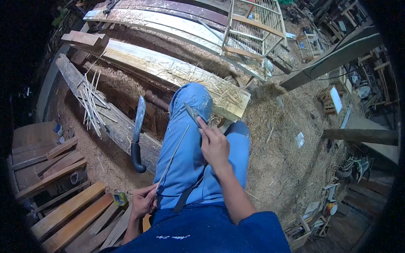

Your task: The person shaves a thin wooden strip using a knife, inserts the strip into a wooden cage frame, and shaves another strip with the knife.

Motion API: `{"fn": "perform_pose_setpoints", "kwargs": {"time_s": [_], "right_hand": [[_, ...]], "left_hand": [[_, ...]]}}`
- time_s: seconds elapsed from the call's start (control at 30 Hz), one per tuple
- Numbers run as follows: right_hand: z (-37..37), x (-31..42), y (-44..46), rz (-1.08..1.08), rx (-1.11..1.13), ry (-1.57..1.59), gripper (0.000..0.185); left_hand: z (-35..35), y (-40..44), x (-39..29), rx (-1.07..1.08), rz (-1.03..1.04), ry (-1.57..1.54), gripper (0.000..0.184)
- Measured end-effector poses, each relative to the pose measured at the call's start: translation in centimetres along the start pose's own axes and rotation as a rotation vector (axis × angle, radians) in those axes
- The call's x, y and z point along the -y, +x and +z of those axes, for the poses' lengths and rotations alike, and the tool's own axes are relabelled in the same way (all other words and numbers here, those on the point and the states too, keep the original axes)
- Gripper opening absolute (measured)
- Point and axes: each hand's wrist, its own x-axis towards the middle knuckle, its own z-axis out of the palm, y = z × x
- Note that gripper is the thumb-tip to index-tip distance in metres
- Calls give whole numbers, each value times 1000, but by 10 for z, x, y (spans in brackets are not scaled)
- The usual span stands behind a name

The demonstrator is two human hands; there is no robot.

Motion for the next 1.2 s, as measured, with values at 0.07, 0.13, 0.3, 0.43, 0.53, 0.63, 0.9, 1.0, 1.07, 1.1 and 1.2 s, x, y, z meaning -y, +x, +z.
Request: {"fn": "perform_pose_setpoints", "kwargs": {"time_s": [0.07, 0.13, 0.3, 0.43, 0.53, 0.63, 0.9, 1.0, 1.07, 1.1, 1.2], "right_hand": [[-3, -4, 3, -11, 25, 109, 39], [-10, 1, 3, -31, 87, 201, 41], [-20, -1, -21, -175, 78, 238, 49], [-26, 2, -42, -24, 262, 229, 51], [-19, 0, -51, -79, 260, 263, 53], [-14, 2, -54, -81, 226, 256, 52], [-2, -2, -49, -31, 124, 118, 50], [-1, -3, -47, -19, 135, 87, 50], [0, -1, -46, -19, 147, 83, 49], [-1, 1, -45, -20, 140, 91, 50], [-1, 4, -44, -17, 127, 86, 51]], "left_hand": [[5, 9, -6, -8, 7, 28, 31], [17, 29, -19, 0, 58, 73, 35], [60, 76, -64, -28, 133, 58, 34], [74, 96, -78, -11, 180, 80, 33], [77, 101, -81, 2, 167, 104, 33], [77, 103, -75, -2, 167, 123, 32], [58, 84, -55, 3, 131, 88, 31], [42, 68, -34, -9, 159, 50, 29], [28, 58, -12, -13, 173, 34, 29], [25, 53, -8, -10, 191, 20, 29], [12, 29, -6, -23, 80, 26, 28]]}}
